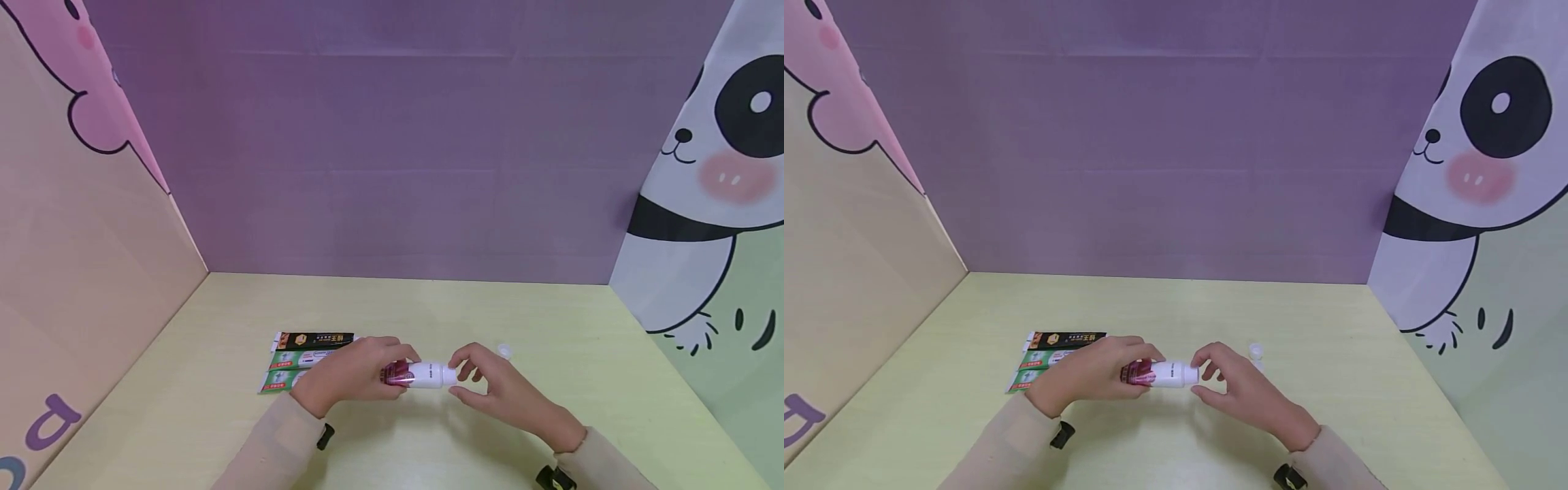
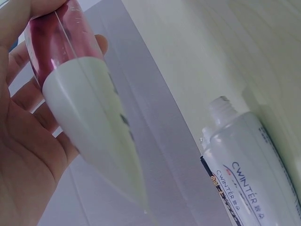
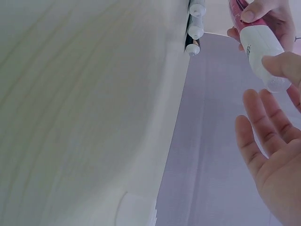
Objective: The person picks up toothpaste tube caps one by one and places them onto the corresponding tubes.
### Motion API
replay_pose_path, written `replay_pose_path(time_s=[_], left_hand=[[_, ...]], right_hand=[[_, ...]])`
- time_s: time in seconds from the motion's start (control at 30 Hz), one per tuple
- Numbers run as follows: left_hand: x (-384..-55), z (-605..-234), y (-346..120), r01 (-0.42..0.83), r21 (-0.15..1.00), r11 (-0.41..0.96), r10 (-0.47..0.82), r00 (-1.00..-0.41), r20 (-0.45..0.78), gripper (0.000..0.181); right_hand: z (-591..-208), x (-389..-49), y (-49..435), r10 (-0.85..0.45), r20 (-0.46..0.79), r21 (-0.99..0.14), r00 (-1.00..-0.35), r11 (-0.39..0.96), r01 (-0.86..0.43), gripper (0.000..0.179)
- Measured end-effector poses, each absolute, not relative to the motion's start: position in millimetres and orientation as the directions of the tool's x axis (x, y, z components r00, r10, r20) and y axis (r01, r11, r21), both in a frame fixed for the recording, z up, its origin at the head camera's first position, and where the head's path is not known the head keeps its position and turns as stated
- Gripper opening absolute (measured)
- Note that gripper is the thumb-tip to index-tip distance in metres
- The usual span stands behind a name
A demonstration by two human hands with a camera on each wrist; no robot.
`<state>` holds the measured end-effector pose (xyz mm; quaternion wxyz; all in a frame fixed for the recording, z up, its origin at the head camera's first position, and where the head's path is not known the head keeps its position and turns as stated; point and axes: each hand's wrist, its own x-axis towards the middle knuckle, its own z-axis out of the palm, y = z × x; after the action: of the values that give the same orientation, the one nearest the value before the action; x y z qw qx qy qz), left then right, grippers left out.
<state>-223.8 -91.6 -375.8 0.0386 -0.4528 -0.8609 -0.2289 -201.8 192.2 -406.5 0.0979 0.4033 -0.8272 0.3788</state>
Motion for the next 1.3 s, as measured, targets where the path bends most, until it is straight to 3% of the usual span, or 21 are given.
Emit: replay_pose_path(time_s=[0.47,1.07,1.3], left_hand=[[-224.6,-375.3,-91.4,0.799,0.352,0.487,0.761,-0.586,0.278,0.029],[-224.1,-375.6,-91.4,0.798,0.371,0.475,0.766,-0.582,0.271,0.031],[-222.6,-373.2,-89.8,0.805,0.373,0.461,0.773,-0.571,0.277,0.031]], right_hand=[[-402.5,-200.1,189.4,-0.592,0.469,-0.543,-0.655,0.392,-0.743,0.039],[-403.3,-200.6,193.0,-0.577,0.299,-0.614,-0.76,0.493,-0.616,0.009],[-400.1,-201.6,191.4,-0.567,0.264,-0.609,-0.781,0.53,-0.59,0.026]])
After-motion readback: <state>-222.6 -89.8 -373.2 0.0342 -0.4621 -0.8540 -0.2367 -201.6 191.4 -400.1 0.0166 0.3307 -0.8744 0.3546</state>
